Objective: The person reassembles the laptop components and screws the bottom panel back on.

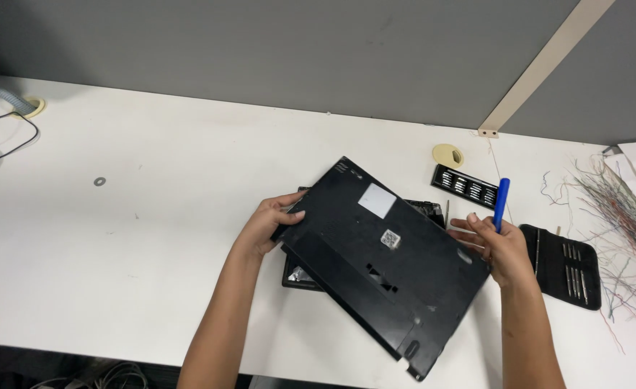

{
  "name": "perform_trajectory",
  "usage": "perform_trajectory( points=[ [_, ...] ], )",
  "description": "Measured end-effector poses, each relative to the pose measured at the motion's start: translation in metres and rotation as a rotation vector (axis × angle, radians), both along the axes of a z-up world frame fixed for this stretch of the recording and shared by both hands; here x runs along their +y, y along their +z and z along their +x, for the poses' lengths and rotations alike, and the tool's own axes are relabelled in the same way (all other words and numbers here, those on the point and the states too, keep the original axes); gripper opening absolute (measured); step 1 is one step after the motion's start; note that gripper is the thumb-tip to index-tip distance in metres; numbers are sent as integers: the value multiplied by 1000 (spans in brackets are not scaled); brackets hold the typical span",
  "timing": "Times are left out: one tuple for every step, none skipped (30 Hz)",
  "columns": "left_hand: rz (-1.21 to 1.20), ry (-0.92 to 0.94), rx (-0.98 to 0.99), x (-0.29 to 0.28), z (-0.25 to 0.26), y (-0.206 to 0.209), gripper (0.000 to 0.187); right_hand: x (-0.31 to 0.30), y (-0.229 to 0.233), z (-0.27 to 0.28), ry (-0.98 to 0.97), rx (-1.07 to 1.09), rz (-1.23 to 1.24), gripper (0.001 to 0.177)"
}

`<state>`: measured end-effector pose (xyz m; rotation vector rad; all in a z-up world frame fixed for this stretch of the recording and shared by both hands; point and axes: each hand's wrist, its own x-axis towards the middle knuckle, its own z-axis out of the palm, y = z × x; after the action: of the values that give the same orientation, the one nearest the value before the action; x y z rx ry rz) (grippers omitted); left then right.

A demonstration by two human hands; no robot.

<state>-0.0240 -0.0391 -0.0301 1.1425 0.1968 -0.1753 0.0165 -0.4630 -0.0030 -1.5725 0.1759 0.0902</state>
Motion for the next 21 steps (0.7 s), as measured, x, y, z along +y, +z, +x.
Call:
perform_trajectory(
  points=[
    [0,-3,-1,-3,6,0,59,6,3,6,-3,-1,0,31],
    [1,-99,-15,-5,13,0,60,12,5,11,62,-36,-29,29],
    [0,-196,-27,-9,18,-2,61,17,7,16,126,-69,-60,30],
    [-1,-201,-26,-19,26,-3,61,29,14,20,122,-68,-61,30],
    [58,-292,-34,-29,32,-5,61,41,20,24,222,-57,-63,28],
    [117,-384,-43,-40,39,-8,61,52,25,28,323,-45,-64,27],
    [115,-386,-44,-47,43,-5,61,53,13,36,321,-45,-66,27],
    [186,-453,-60,-55,47,-3,60,53,1,44,404,7,-31,31],
    [259,-517,-77,-61,52,1,60,55,-11,54,490,56,6,35],
    [258,-516,-78,-65,46,15,60,56,-8,51,491,55,5,35],
    [310,-514,-41,-69,40,29,56,59,-4,48,422,67,47,37],
    [362,-511,-3,-72,35,43,53,62,0,46,354,79,90,39],
    [362,-506,-5,-70,37,33,53,55,-4,48,358,77,89,39],
    [232,-461,-4,-67,40,22,52,49,-8,50,276,35,154,40],
    [101,-415,2,-65,40,10,55,41,-14,50,192,-1,220,41],
    [99,-413,5,-61,35,5,55,36,-12,47,195,3,219,41],
    [-104,-381,-49,-56,32,0,63,31,-9,45,65,-6,252,39],
    [-307,-347,-103,-51,29,-4,72,25,-6,43,-65,-16,284,37],
    [-307,-351,-99,-41,25,-22,72,20,-6,38,-69,-13,284,37],
    [-363,-327,-153,-31,22,-39,77,14,-6,34,-197,-2,344,34],
    [-418,-300,-210,-21,19,-56,82,10,-4,31,-320,6,403,32]
  ],
)
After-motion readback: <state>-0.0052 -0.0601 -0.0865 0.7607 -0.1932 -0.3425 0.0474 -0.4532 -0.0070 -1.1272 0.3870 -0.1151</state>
